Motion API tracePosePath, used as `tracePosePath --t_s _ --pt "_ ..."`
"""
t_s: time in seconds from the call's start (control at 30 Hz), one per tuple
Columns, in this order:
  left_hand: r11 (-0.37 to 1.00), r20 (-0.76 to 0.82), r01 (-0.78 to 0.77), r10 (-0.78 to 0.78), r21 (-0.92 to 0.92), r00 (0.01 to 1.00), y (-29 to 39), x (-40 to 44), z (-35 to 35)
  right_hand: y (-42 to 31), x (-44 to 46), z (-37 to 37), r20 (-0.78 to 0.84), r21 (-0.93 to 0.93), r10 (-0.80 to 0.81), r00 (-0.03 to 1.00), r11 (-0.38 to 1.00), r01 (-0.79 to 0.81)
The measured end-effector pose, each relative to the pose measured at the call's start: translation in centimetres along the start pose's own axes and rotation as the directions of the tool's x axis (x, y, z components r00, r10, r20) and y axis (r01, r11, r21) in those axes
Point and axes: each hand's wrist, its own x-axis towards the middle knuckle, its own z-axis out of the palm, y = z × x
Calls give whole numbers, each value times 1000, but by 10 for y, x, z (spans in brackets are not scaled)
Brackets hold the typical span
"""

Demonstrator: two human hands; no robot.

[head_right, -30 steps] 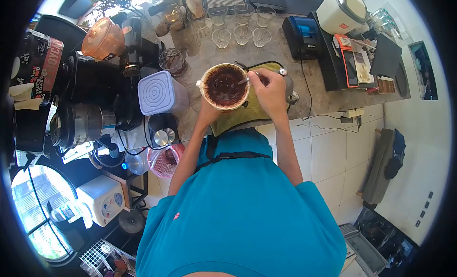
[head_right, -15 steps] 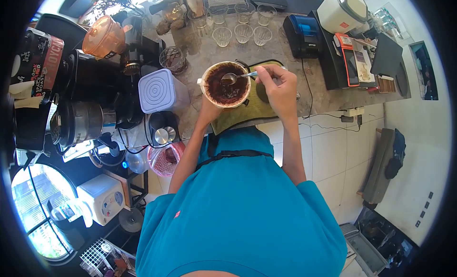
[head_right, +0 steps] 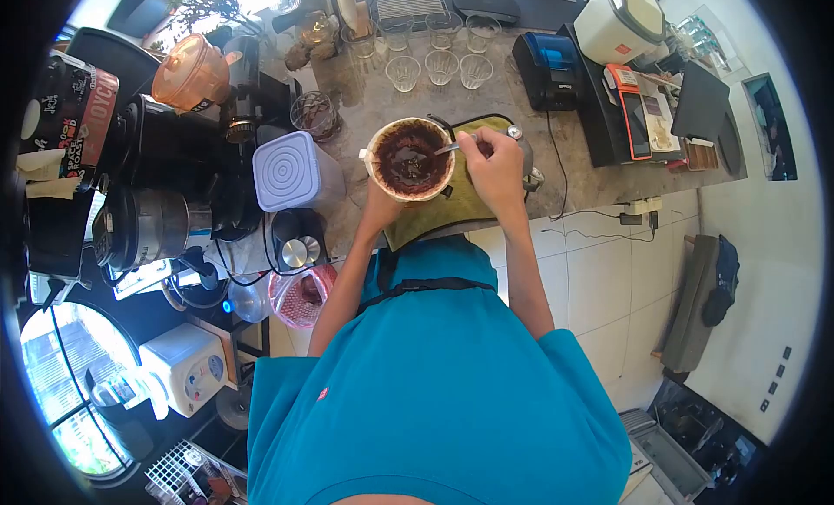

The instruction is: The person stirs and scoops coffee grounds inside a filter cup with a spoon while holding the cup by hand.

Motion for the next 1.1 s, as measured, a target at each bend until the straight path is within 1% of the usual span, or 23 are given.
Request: tracePosePath --t_s 0.03,0.1,0.13,0.2,0.23,0.3,0.33,0.4,0.47,0.5,0.53,0.57,0.63,0.67,0.7,0.73,0.77,0.83,0.87,0.9,0.97,1.07,1.1 --pt "1000 40 0 -1 26 999 -1 0 -2 5 1 -2 -1 1 -1 1000 1000 1" --pt "999 83 2 -6 52 997 -3 0 -3 9 0 -5 18 145 -19 1000 989 16" --pt "999 86 -2 -3 52 996 -3 0 -3 8 -1 -5 16 146 -17 1000 989 14" --pt "999 92 -3 -2 53 996 -3 0 -3 0 -4 -10 -18 144 -96 995 985 97" --pt "999 54 -7 5 31 999 -2 -1 -1 -8 -7 -13 -21 145 -93 995 985 95" --pt "1000 19 -12 12 11 1000 -3 -1 1 -26 -12 -16 -41 -18 -120 992 993 120" --pt "1000 11 -5 5 -1 1000 -4 -1 1 -32 -13 -16 -44 -16 -120 992 993 119" --pt "1000 6 1 -1 -13 1000 -6 0 0 -40 -14 -15 -75 -93 -182 980 980 174" --pt "999 98 -3 -1 39 995 -9 1 -3 -34 -14 -10 -55 -138 -193 980 973 184" --pt "999 100 -3 -1 40 995 -8 1 -3 -29 -13 -6 -30 -179 -204 978 964 196" --pt "999 99 24 -27 30 995 -6 0 -4 -22 -13 0 -44 -208 -263 964 946 249" --pt "999 99 51 -53 19 994 -5 0 -4 -19 -14 3 -44 -207 -261 964 947 247" --pt "998 93 62 -64 24 994 -5 0 -3 -15 -17 8 -31 -95 -166 986 982 162" --pt "997 87 75 -77 29 993 -5 -1 -4 -6 -16 8 -28 -94 -165 986 982 162" --pt "997 86 76 -78 30 993 -5 -1 -4 1 -13 6 -32 -34 -118 993 993 116" --pt "997 92 53 -59 57 994 -4 -1 -5 6 -11 5 -35 26 -70 997 997 71" --pt "996 98 31 -39 84 994 -4 -1 -5 10 -11 4 -36 28 -70 997 997 71" --pt "997 99 30 -38 74 994 -4 -1 -5 6 -15 1 -15 221 -19 1000 975 22" --pt "998 99 30 -36 63 994 -4 -1 -5 3 -16 -2 -18 220 -16 1000 975 20" --pt "998 104 31 -37 61 994 -5 -2 -3 -2 -18 -5 -20 180 -40 999 983 43" --pt "999 13 13 -12 -47 1000 -6 0 1 -16 -20 -11 -25 137 -65 998 988 67" --pt "994 5 27 -26 -105 1000 -11 -1 2 -34 -20 -11 -63 -96 -231 971 970 224" --pt "994 6 26 -26 -106 1000 -8 -1 1 -34 -19 -10 -64 -97 -231 971 970 224"
